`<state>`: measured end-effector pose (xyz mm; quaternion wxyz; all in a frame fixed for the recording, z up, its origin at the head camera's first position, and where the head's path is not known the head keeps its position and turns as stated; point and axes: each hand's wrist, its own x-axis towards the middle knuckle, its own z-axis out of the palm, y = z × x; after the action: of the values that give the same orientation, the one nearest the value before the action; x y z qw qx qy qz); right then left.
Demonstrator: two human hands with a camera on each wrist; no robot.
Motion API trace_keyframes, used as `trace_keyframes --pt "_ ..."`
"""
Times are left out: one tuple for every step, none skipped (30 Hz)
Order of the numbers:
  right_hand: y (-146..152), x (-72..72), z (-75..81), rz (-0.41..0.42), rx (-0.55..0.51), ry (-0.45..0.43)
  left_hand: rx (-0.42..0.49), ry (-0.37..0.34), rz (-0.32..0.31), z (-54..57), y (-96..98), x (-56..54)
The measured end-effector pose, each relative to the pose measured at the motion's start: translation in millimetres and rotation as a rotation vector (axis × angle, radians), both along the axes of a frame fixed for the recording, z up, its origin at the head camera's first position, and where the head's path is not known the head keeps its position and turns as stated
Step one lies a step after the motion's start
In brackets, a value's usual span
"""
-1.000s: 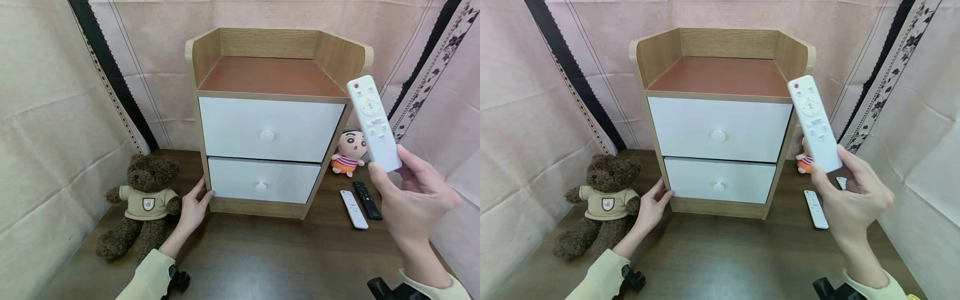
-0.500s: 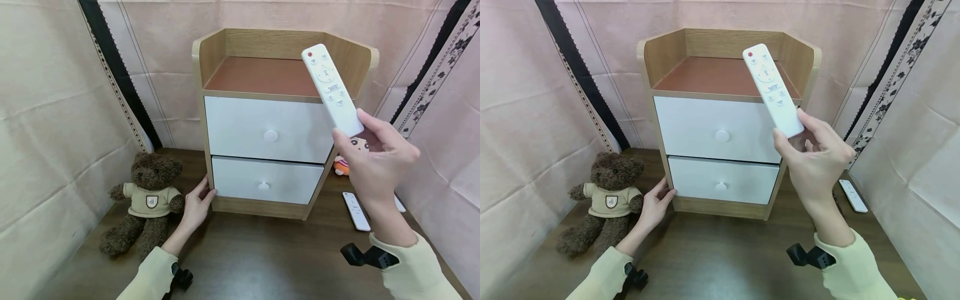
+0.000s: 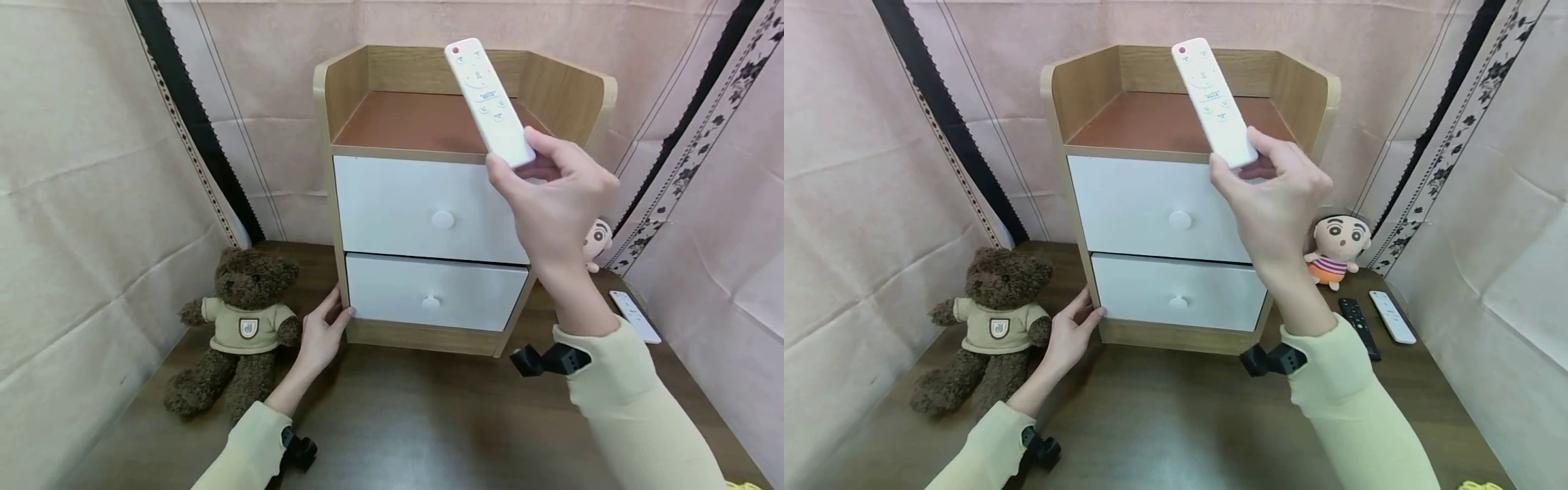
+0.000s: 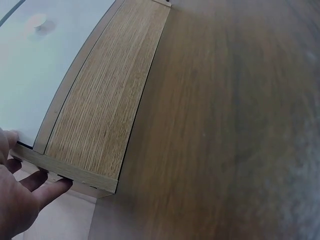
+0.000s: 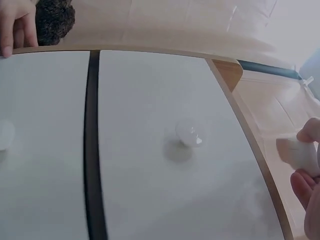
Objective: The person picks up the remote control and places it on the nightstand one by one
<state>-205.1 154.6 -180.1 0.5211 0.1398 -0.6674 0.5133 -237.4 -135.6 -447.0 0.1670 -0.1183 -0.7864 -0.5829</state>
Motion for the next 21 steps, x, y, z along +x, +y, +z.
trace_keyframes --pt "-3 -2.5 2.6 -0.005 0.032 0.0 -0.002 -0.001 0.003 0.4 -0.1 0.7" --pt "-5 -5.4 5.0 -0.014 0.07 0.007 -0.003 0.0 0.004 0.0 -0.4 0.6" --pt "-7 -8.6 7.4 -0.034 0.115 0.024 -0.006 0.0 0.007 -0.3 -0.6 0.6" --pt "-10 -11.7 9.6 -0.04 0.152 0.04 -0.009 0.001 0.009 -0.5 -0.6 0.7" --pt "-12 -14.7 11.3 -0.047 0.186 0.052 -0.009 0.001 0.012 -0.7 -0.6 0.7" --pt "-15 -17.5 12.9 -0.054 0.215 0.062 -0.012 0.003 0.013 -0.9 -0.8 0.9" --pt "-18 -20.0 14.3 -0.058 0.229 0.07 -0.01 0.004 0.013 -1.5 -0.4 0.7" --pt "-21 -22.4 15.5 -0.062 0.247 0.076 -0.01 0.005 0.015 -1.9 -0.2 0.6" --pt "-23 -24.6 16.5 -0.064 0.263 0.087 -0.011 0.006 0.017 -2.0 0.1 0.8" --pt "-26 -26.4 17.6 -0.056 0.264 0.086 -0.011 0.007 0.018 -2.1 0.3 0.9" --pt "-29 -28.1 18.9 -0.068 0.276 0.085 -0.012 0.01 0.018 -2.2 0.2 0.8" --pt "-32 -29.4 20.7 -0.083 0.295 0.088 -0.014 0.012 0.018 -2.4 -0.1 0.7" --pt "-34 -30.8 22.9 -0.098 0.314 0.085 -0.014 0.014 0.017 -2.2 -0.1 0.8" --pt "-37 -31.7 25.9 -0.118 0.337 0.063 -0.013 0.018 0.016 -2.0 -0.1 0.7" --pt "-40 -32.3 28.9 -0.135 0.364 0.047 -0.014 0.022 0.015 -1.7 -0.2 0.7" --pt "-43 -32.4 32.4 -0.148 0.388 0.017 -0.014 0.025 0.016 -1.3 -0.2 0.8" --pt "-47 -32.6 36.1 -0.162 0.415 -0.012 -0.014 0.03 0.017 -0.9 -0.3 0.7" --pt "-50 -32.3 39.6 -0.166 0.437 -0.038 -0.012 0.032 0.019 -0.5 -0.2 0.8" --pt "-54 -31.7 42.7 -0.17 0.455 -0.079 -0.011 0.034 0.019 -0.2 0.0 0.9" --pt "-57 -31.0 45.1 -0.174 0.473 -0.113 -0.01 0.034 0.016 0.1 0.2 0.5" --pt "-60 -30.6 47.0 -0.172 0.484 -0.14 -0.008 0.034 0.013 0.5 0.5 0.4"
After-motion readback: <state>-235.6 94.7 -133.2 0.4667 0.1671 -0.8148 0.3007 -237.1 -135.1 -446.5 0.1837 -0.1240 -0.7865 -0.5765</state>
